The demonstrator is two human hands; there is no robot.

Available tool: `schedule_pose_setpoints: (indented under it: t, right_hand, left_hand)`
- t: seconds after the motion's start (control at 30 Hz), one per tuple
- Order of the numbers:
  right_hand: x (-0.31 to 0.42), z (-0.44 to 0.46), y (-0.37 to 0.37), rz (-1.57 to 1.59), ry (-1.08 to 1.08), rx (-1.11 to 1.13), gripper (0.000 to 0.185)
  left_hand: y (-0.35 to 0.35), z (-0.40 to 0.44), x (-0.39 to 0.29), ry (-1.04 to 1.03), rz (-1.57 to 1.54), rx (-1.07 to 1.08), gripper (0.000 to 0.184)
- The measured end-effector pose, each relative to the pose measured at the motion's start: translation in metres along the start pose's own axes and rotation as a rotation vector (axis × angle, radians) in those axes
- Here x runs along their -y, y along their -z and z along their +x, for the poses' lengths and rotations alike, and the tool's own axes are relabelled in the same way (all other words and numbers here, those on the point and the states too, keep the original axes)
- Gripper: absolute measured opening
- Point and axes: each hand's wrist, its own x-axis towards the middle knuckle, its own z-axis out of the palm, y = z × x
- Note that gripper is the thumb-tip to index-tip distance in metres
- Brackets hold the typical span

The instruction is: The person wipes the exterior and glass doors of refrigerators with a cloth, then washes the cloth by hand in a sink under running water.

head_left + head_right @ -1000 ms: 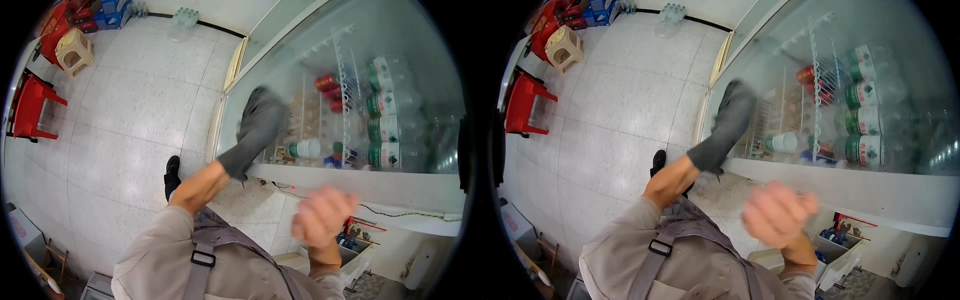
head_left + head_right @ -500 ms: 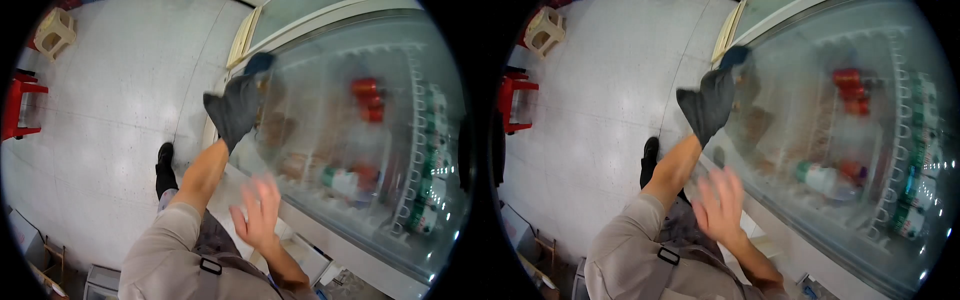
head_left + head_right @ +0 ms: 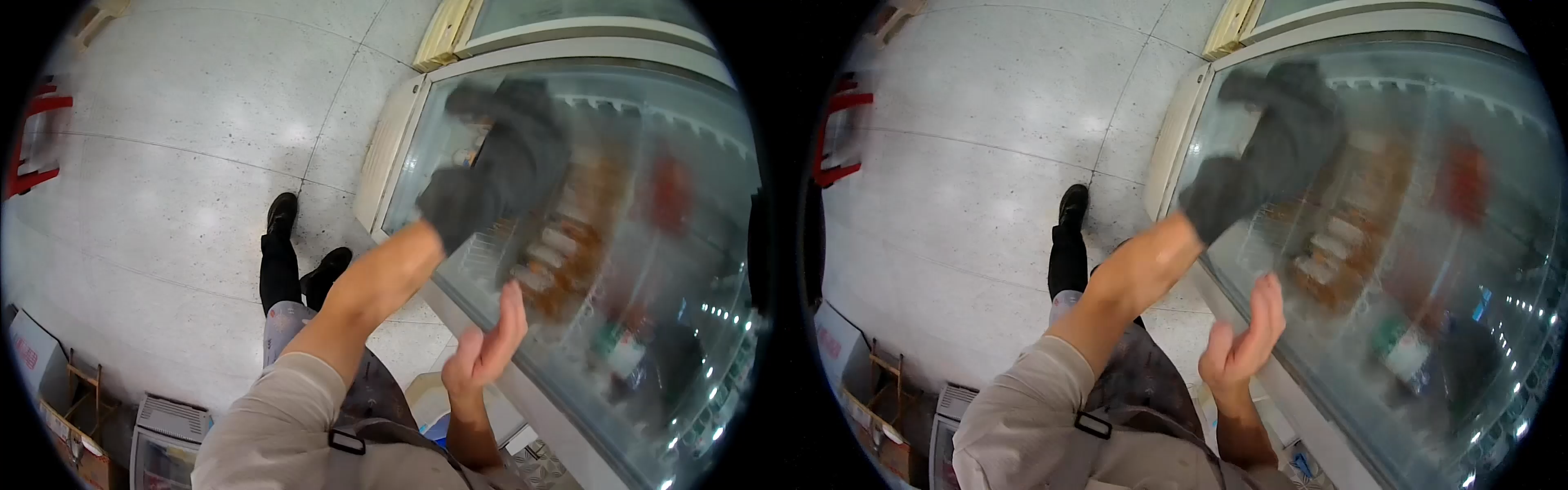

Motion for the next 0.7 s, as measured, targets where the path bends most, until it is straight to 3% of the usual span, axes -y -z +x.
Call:
schedule_pose_setpoints:
  t: [0.07, 0.13, 0.17, 0.23, 0.33, 0.5, 0.7]
  right_hand:
    - [-0.008, -0.003, 0.002, 0.026, 0.009, 0.000, 0.047]
    - [-0.008, 0.001, 0.002, 0.013, 0.011, 0.257, 0.039]
    - [-0.010, 0.008, -0.005, 0.011, 0.001, 0.260, 0.039]
    - [-0.011, 0.020, -0.021, -0.056, 0.017, 0.349, 0.026]
    - [-0.012, 0.024, -0.028, -0.203, -0.010, 0.416, 0.034]
    - [-0.008, 0.033, -0.043, -0.152, -0.176, 0.225, 0.055]
    - [-0.050, 0.059, -0.118, 0.040, -0.307, 0.079, 0.052]
  left_hand:
    - [-0.013, 0.034, 0.035, -0.029, 0.061, 0.019, 0.032]
    - [-0.028, 0.043, 0.071, -0.014, 0.090, 0.065, 0.033]
    - [-0.034, 0.038, 0.088, 0.004, 0.098, 0.087, 0.033]
    - [-0.048, 0.006, 0.115, 0.072, 0.083, 0.126, 0.034]
    - [-0.057, -0.063, 0.125, 0.187, 0.032, 0.175, 0.034]
    - [-0.045, -0.117, 0.088, 0.277, -0.057, 0.201, 0.036]
    - [-0.038, 0.014, 0.091, 0.004, 0.092, 0.138, 0.037]
